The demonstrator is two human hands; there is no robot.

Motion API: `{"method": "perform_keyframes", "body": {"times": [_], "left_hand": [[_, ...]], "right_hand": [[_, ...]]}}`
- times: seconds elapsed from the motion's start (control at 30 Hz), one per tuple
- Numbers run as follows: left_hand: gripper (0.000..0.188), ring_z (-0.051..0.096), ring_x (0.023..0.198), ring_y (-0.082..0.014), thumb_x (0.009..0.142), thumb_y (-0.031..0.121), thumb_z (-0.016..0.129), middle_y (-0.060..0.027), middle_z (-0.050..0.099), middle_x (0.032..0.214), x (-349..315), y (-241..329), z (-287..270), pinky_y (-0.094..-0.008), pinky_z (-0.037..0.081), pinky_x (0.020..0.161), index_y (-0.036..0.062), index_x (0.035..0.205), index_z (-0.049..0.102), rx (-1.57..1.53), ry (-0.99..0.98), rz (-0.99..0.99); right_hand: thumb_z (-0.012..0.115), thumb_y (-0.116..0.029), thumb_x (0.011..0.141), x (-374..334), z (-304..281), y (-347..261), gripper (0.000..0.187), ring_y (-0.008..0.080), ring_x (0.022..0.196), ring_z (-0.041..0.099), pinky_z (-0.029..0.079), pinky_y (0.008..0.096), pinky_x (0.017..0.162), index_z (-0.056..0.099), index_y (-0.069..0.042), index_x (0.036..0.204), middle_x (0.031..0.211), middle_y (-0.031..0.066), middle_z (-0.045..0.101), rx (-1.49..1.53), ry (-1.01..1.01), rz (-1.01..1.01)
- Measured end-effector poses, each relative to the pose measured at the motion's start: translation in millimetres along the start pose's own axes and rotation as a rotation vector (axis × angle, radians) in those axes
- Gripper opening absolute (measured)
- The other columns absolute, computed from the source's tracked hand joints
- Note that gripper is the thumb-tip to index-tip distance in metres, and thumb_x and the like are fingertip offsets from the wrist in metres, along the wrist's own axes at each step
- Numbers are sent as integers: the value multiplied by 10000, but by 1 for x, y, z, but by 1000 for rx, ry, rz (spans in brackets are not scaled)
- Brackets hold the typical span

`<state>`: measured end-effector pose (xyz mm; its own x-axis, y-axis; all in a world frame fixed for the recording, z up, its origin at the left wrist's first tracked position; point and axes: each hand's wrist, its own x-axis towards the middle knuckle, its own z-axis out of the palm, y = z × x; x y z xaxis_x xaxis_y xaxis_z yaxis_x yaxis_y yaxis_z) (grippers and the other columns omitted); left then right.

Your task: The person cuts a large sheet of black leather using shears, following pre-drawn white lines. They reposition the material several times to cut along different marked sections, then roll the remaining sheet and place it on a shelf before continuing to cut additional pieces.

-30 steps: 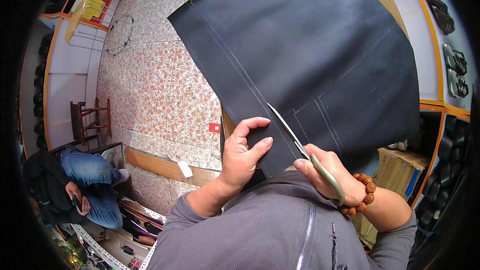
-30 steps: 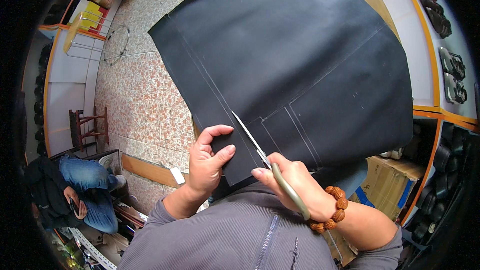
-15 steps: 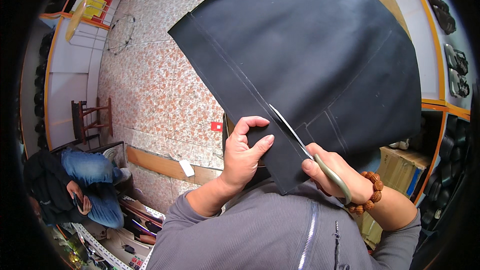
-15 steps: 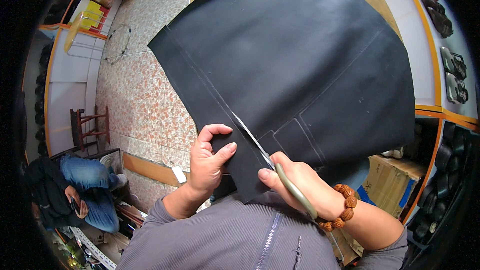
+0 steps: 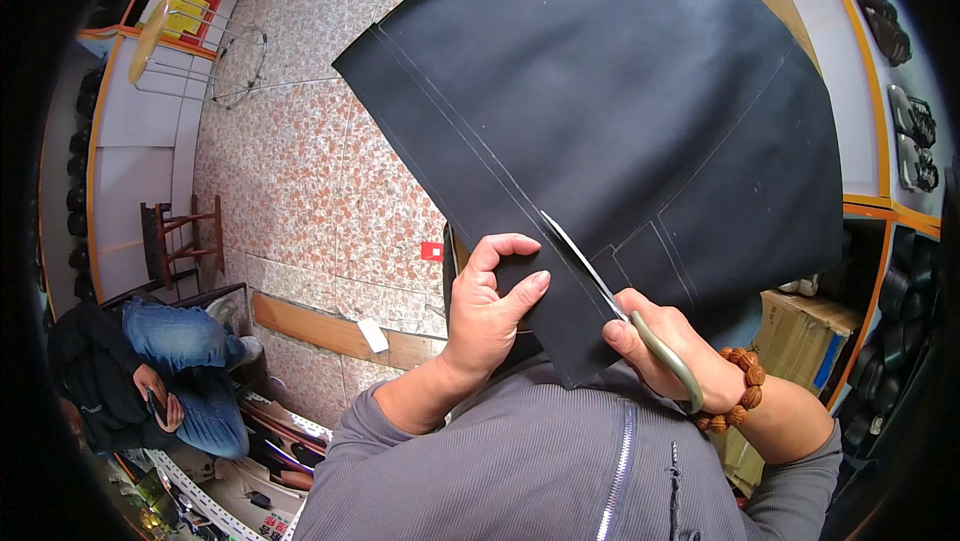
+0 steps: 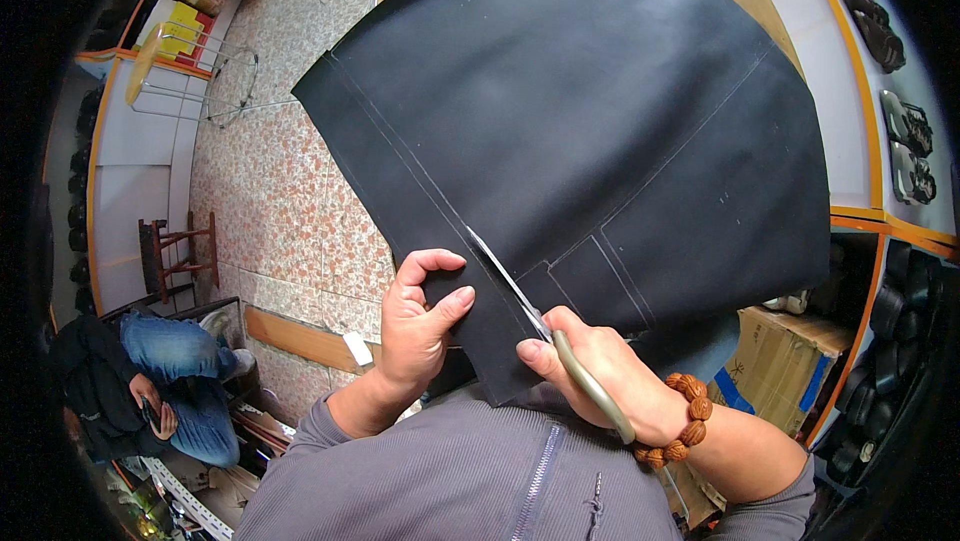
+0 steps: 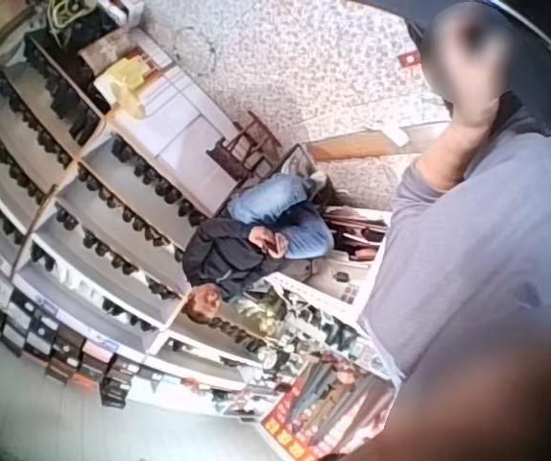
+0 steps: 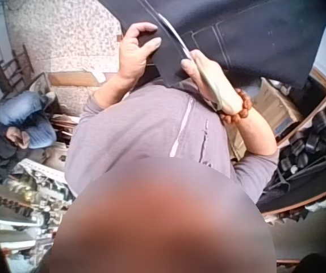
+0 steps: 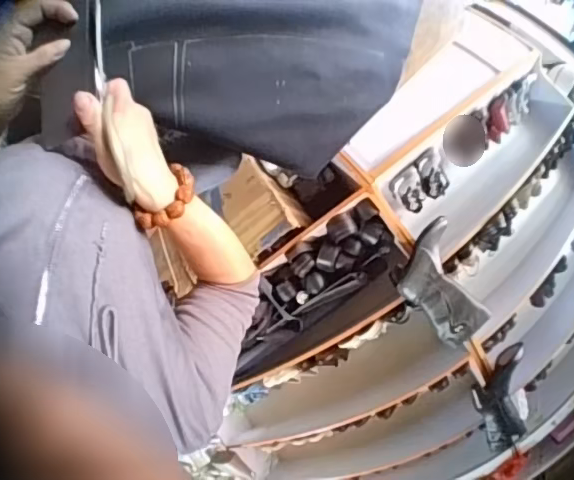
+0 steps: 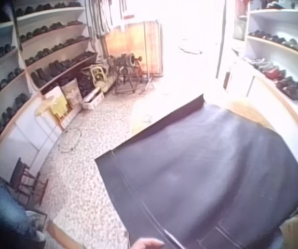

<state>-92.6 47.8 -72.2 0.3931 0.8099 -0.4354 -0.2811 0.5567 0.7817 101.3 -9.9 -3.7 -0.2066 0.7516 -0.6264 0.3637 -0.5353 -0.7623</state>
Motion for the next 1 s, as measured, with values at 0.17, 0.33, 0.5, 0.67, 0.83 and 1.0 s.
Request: {"method": "perform_keyframes", "body": {"times": [0.17,0.33,0.5,0.67,0.83,1.0], "left_hand": [[242,561,862,-52,865,-11,621,-3,569,959,-1,-1,0,-197,477,773,34,1083,527,6,6,-6],[242,565,859,-52,867,-13,618,-7,580,951,-1,0,0,-195,479,773,32,1086,526,4,6,-7],[242,567,860,-52,869,-11,617,-11,584,949,-2,-1,0,-195,480,772,30,1089,524,-12,-3,-6],[247,567,866,-57,867,-7,622,-14,585,950,-4,-1,1,-199,478,781,26,1090,523,-11,9,-18],[251,565,872,-65,867,1,624,-19,584,953,2,3,-1,-210,474,799,20,1097,524,6,19,33],[229,556,862,-57,871,-2,616,-18,576,958,7,8,-6,-204,471,781,21,1080,525,48,33,69]], "right_hand": [[470,-465,948,-2,-1,-2,487,217,543,545,436,315,541,461,21,941,600,134,537,-25,-3,30],[498,-443,942,-3,1,-2,463,229,544,560,442,315,536,480,19,931,605,138,552,-26,29,15],[525,-428,933,-3,2,-2,453,206,536,559,449,301,536,508,24,941,592,119,556,-4,36,35],[547,-413,925,-6,3,0,449,172,537,553,451,287,539,531,32,972,591,98,561,0,41,83],[548,-401,924,-11,0,-1,437,199,534,562,458,298,543,528,33,972,591,117,559,-18,17,77],[511,-422,934,-9,-1,-6,457,266,555,588,469,332,558,499,31,986,608,142,564,-121,11,29]]}}
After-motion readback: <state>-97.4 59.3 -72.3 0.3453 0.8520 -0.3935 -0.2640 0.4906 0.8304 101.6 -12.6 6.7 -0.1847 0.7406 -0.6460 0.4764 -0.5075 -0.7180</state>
